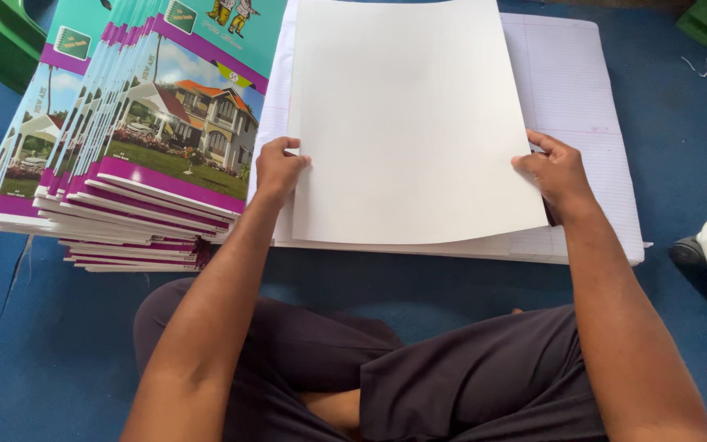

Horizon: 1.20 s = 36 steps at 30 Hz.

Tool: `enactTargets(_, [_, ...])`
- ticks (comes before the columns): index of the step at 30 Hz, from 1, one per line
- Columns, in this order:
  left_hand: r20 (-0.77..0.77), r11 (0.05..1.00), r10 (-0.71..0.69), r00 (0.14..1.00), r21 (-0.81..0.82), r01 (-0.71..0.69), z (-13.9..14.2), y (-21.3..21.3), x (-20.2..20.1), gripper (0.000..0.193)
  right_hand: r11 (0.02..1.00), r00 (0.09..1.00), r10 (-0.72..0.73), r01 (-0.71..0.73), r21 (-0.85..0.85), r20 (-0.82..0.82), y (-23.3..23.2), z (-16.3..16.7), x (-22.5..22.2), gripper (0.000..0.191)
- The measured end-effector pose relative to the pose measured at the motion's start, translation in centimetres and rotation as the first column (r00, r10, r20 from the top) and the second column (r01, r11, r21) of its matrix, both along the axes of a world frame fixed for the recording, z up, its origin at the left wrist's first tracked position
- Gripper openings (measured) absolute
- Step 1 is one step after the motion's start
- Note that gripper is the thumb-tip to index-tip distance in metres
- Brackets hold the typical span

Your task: The person sits on the floor and repeatedly folds a printed cover sheet over a stack of blank pages, then uses a small rectangular tool to press and crease the fold. The person repeats this folding and creasing cycle multiple times on the same book unit.

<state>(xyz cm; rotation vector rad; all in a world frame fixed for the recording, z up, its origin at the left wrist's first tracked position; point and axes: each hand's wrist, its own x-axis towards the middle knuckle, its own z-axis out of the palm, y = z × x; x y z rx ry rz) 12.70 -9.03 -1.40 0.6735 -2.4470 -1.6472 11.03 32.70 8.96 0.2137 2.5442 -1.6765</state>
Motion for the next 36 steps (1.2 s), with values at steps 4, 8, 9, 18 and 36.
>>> enactTargets(4, [0.01, 0.998, -0.02, 1.0, -0.059, 0.02, -0.3, 1.1, -0.4, 0.045, 0.998, 0.998, -0.049, 0.048, -0.03, -0.033, 0.1, 0.6, 0.0, 0.051])
enactTargets(8, [0.047, 0.993, -0.067, 0.997, -0.098, 0.071, -0.6, 2.3, -1.1, 0.047, 0.995, 0.998, 0.006, -0.011, -0.098, -0.058, 0.6, 1.6, 0.1, 0.053])
enactTargets(9, [0.048, 0.989, -0.075, 0.996, -0.127, 0.08, -0.7, 2.6, -1.3, 0.048, 0.993, 0.997, 0.023, -0.031, -0.113, -0.069, 0.6, 1.8, 0.2, 0.054])
enactTargets(18, [0.121, 0.944, -0.119, 0.985, -0.292, 0.15, -0.4, 5.1, -1.3, 0.047, 0.994, 0.988, 0.04, -0.054, -0.093, -0.15, -0.5, 3.0, 1.4, 0.066])
enactTargets(36, [0.119, 0.826, -0.152, 0.981, -0.529, 0.192, -0.3, 7.1, -1.3, 0.033, 0.931, 0.928, 0.239, -0.134, 0.341, -0.287, -3.2, 1.5, 2.5, 0.076])
